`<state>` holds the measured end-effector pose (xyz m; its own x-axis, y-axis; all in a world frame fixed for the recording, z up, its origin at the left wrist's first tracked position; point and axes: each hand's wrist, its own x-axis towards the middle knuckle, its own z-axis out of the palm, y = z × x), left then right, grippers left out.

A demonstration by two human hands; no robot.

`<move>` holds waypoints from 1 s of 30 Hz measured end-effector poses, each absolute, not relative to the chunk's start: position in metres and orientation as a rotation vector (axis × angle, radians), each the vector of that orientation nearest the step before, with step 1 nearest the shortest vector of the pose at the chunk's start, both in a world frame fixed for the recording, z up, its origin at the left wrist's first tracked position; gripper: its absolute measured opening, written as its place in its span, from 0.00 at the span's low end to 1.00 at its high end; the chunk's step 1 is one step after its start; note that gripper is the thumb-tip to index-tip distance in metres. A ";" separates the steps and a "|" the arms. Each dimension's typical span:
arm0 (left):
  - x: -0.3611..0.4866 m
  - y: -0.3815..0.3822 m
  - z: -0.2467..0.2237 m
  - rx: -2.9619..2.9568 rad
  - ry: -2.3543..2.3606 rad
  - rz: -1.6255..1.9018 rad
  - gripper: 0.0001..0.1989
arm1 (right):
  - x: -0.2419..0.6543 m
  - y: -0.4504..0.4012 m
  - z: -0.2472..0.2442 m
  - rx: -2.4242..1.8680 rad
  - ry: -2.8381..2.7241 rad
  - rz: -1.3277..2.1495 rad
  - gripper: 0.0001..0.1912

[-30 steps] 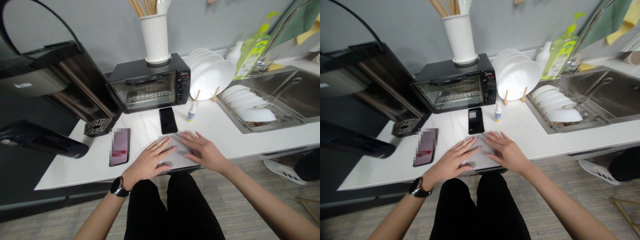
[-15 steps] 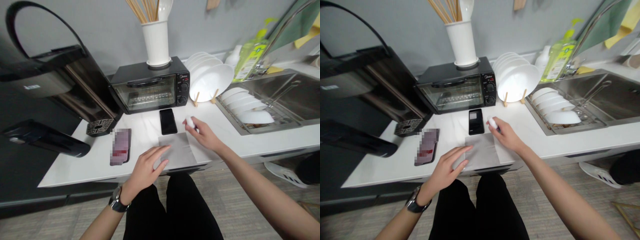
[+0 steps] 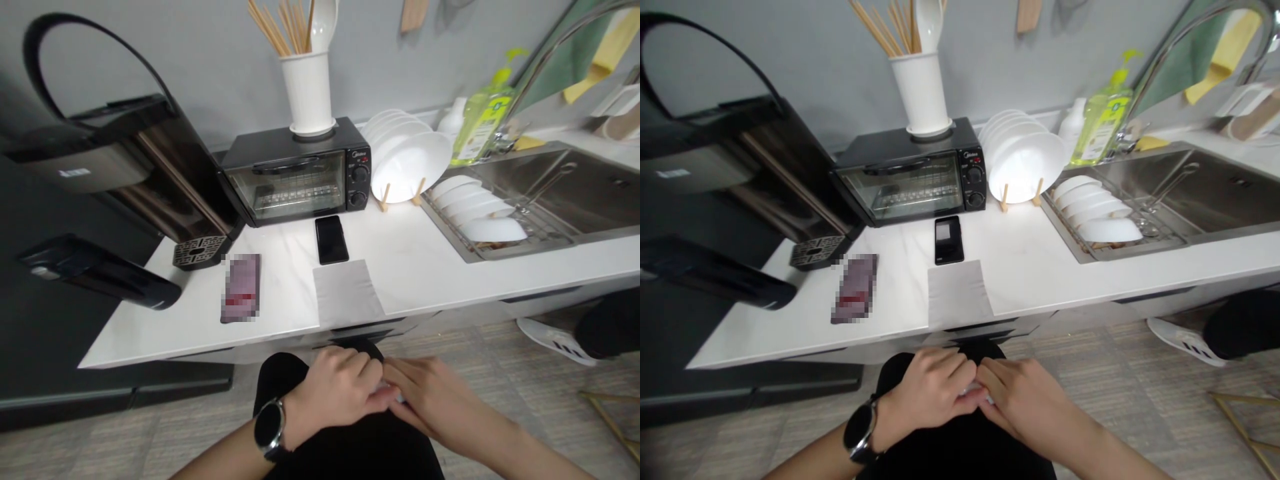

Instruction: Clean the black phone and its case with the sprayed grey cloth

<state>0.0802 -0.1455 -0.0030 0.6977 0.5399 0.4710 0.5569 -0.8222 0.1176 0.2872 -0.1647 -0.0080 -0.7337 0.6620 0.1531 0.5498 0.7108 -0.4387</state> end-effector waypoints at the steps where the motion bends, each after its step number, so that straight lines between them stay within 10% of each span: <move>1: 0.075 -0.146 0.001 -2.870 -0.872 -0.811 0.25 | 0.291 -0.166 -0.009 -0.938 -2.616 0.536 0.05; 8: 0.002 -0.119 0.039 -2.648 -1.320 -1.161 0.23 | 0.344 -0.143 -0.014 -1.186 -1.730 1.290 0.18; 16: -0.006 -0.049 -0.020 -2.490 -2.193 -1.237 0.29 | 0.301 -0.123 -0.012 -0.681 -1.131 1.882 0.27; 21: -0.012 -0.045 -0.025 -2.466 -2.345 -1.370 0.29 | 0.293 -0.085 -0.012 -0.754 -1.440 1.636 0.22; 30: -0.017 -0.045 -0.028 -2.489 -2.333 -1.480 0.29 | 0.277 0.009 -0.006 -0.896 -2.663 0.170 0.29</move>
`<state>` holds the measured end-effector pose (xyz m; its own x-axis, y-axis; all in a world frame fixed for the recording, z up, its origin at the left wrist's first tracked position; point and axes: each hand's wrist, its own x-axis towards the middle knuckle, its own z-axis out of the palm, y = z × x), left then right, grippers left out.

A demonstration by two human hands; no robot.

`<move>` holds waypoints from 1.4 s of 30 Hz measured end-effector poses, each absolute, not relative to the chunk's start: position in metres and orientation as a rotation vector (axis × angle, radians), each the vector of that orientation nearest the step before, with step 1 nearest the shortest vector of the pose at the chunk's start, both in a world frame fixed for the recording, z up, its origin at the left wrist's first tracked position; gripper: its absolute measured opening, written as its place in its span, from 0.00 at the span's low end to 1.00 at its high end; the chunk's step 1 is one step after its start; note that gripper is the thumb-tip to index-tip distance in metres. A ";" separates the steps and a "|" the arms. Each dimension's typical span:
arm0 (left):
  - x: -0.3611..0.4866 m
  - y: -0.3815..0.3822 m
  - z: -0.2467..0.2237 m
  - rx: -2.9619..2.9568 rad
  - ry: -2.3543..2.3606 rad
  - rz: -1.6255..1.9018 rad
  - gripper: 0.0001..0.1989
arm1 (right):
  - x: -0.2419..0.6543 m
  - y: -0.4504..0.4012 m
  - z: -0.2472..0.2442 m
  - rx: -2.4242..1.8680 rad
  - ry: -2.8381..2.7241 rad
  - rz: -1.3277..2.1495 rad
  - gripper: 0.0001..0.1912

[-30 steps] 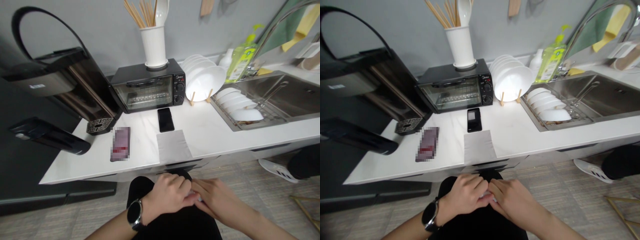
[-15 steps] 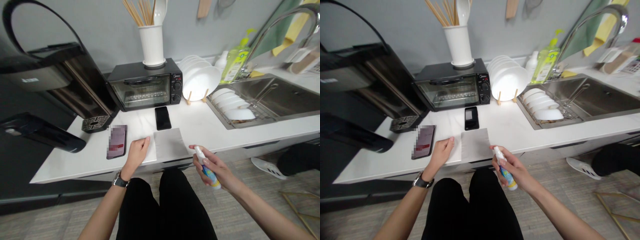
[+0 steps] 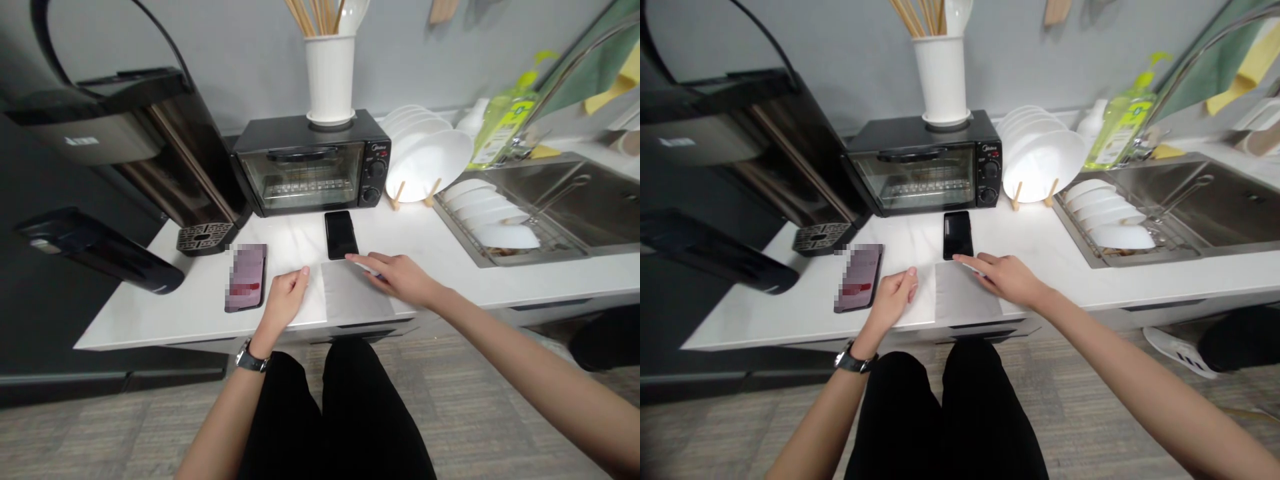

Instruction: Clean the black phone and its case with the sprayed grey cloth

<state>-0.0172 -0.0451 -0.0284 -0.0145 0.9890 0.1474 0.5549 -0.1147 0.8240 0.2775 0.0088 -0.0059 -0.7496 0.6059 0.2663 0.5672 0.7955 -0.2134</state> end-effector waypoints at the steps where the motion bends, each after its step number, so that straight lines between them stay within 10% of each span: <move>1: -0.018 -0.045 -0.029 1.716 1.603 1.024 0.29 | 0.277 0.014 -0.007 -0.866 -2.707 0.093 0.28; 9: -0.019 -0.047 -0.029 1.730 1.585 1.040 0.29 | 0.289 0.029 -0.013 -0.702 -2.860 -0.022 0.16; 42: -0.018 -0.048 -0.025 1.712 1.605 1.029 0.29 | 0.294 0.032 -0.018 -0.656 -2.757 0.070 0.20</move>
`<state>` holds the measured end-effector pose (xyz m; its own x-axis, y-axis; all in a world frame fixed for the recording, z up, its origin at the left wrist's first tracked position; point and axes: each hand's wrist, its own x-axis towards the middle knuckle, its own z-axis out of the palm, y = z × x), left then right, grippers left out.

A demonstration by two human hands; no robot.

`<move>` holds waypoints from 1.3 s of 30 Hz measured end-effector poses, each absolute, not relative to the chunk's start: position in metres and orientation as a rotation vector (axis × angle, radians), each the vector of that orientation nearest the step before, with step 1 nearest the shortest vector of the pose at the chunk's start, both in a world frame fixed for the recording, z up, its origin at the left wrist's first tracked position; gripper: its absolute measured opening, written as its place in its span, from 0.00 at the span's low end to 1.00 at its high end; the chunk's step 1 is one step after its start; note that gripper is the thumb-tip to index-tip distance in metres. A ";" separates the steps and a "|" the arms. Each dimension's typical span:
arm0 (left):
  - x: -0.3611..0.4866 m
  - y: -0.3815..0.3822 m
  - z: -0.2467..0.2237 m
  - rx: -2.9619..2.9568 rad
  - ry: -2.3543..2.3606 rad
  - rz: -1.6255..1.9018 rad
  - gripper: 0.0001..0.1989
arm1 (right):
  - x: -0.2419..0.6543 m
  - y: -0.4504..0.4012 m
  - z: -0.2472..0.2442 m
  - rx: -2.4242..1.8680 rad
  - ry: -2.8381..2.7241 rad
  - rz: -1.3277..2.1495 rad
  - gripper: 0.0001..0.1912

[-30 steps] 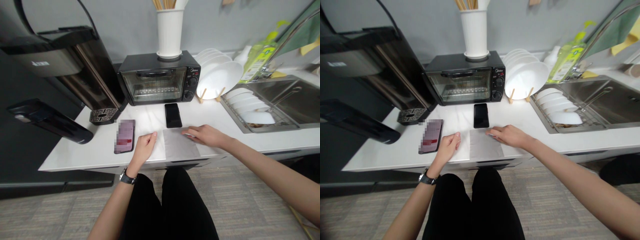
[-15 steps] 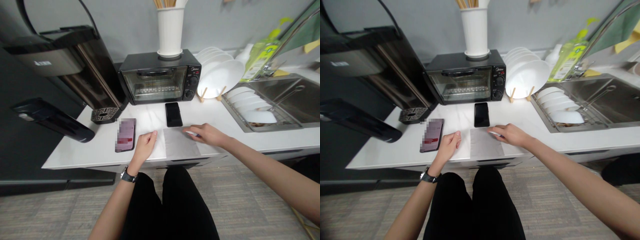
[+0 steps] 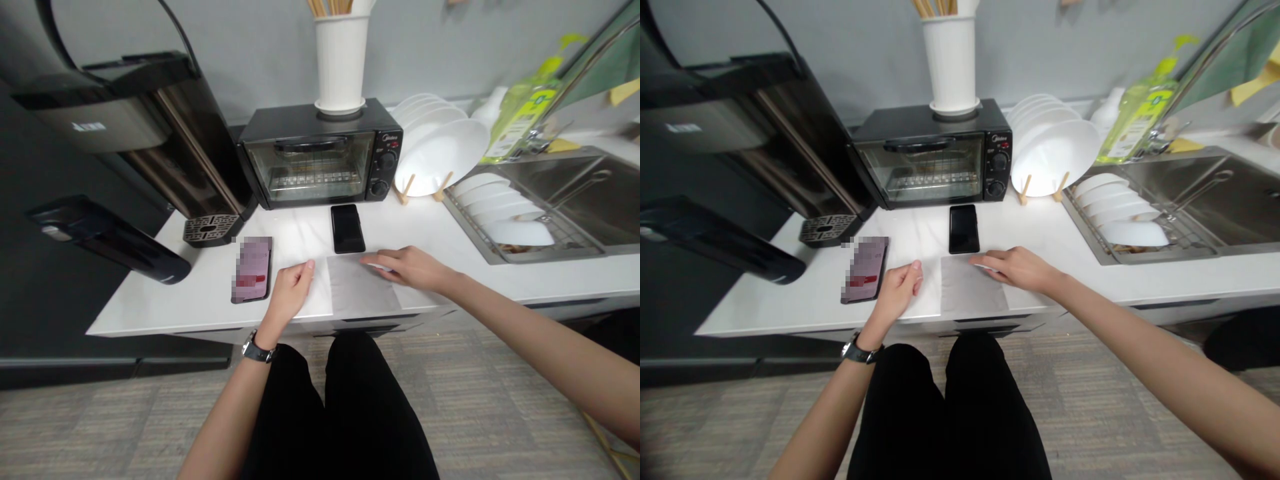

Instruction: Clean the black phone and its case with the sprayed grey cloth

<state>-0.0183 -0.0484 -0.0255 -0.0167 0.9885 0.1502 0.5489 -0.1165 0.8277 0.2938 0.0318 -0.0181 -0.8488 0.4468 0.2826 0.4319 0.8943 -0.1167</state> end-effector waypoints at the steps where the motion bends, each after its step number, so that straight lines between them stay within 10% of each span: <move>1: -0.018 -0.049 -0.025 1.711 1.602 1.031 0.29 | 0.294 0.032 -0.017 -0.671 -2.759 0.048 0.20; 29: 0.070 -0.044 0.023 2.287 1.252 0.731 0.15 | 0.313 -0.008 -0.034 -0.855 -2.311 0.303 0.16; 39: 0.043 0.018 -0.008 2.353 1.831 0.614 0.27 | 0.345 0.110 -0.056 -1.033 -1.823 0.419 0.50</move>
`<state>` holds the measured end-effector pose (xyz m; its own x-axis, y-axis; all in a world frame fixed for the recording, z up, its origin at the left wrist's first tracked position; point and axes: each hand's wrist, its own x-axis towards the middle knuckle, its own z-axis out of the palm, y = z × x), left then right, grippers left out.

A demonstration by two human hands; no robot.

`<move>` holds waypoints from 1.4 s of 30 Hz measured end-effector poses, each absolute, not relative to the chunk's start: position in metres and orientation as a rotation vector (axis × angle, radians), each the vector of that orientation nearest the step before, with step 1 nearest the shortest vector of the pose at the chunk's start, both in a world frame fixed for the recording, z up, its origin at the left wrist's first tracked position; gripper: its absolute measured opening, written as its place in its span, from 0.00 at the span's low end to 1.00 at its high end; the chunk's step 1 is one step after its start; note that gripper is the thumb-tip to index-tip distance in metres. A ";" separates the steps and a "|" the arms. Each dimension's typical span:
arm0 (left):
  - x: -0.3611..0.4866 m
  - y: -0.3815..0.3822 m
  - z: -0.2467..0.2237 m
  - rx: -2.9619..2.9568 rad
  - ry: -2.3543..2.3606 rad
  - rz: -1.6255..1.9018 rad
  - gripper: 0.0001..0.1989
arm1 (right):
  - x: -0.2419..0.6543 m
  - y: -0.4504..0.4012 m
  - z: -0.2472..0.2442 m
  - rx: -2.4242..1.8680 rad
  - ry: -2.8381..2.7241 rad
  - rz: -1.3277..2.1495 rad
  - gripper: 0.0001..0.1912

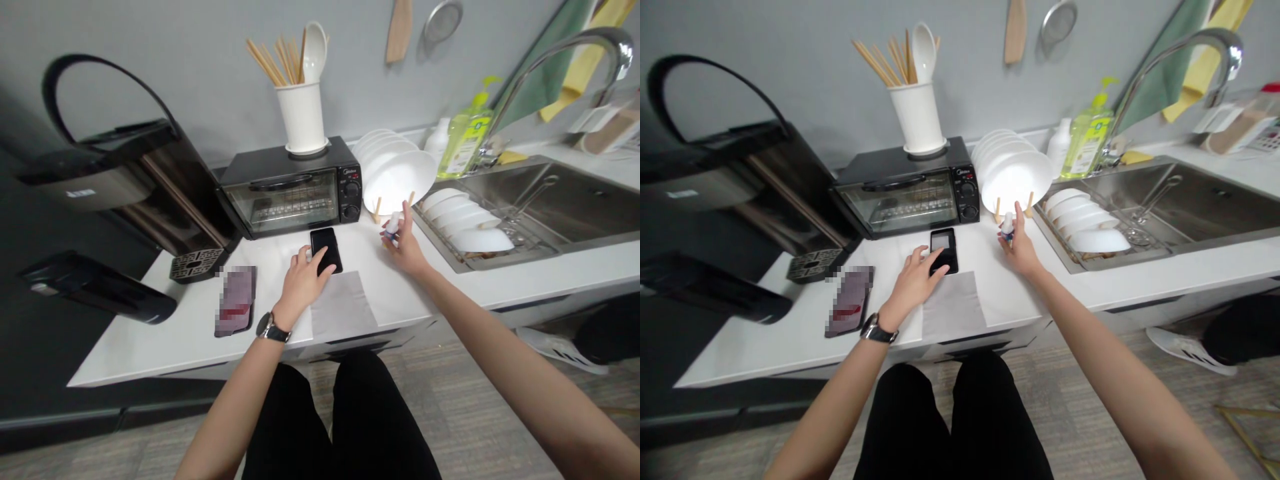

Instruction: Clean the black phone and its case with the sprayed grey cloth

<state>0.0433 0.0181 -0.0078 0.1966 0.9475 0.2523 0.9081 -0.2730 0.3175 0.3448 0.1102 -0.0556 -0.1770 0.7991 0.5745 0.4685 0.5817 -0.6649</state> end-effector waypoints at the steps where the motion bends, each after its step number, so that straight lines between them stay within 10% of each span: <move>1: 0.048 0.026 -0.010 2.365 1.840 0.577 0.28 | 0.346 0.112 -0.057 -1.037 -1.809 0.417 0.54; 6: 0.056 0.050 -0.012 2.379 1.784 0.536 0.26 | 0.350 0.078 -0.051 -1.185 -1.631 0.167 0.58; 13: 0.024 0.070 -0.001 2.320 1.897 0.435 0.29 | 0.323 0.023 -0.026 -1.097 -1.817 0.229 0.12; 20: 0.011 0.089 -0.010 2.361 1.570 0.561 0.39 | 0.275 0.071 -0.024 -1.062 -1.804 0.718 0.10; 30: 0.034 0.059 0.002 2.829 1.373 0.652 0.41 | 0.254 0.109 -0.049 -1.040 -1.506 1.167 0.39; 42: 0.032 0.053 0.007 3.006 1.391 0.666 0.42 | 0.248 0.091 -0.028 -0.914 -1.082 1.541 0.28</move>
<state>0.0322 0.0531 0.0067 0.5893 0.6760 0.4425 0.7686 -0.6379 -0.0489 0.2484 0.0912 -0.0276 -0.2131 0.9765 -0.0336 -0.2999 -0.0981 -0.9489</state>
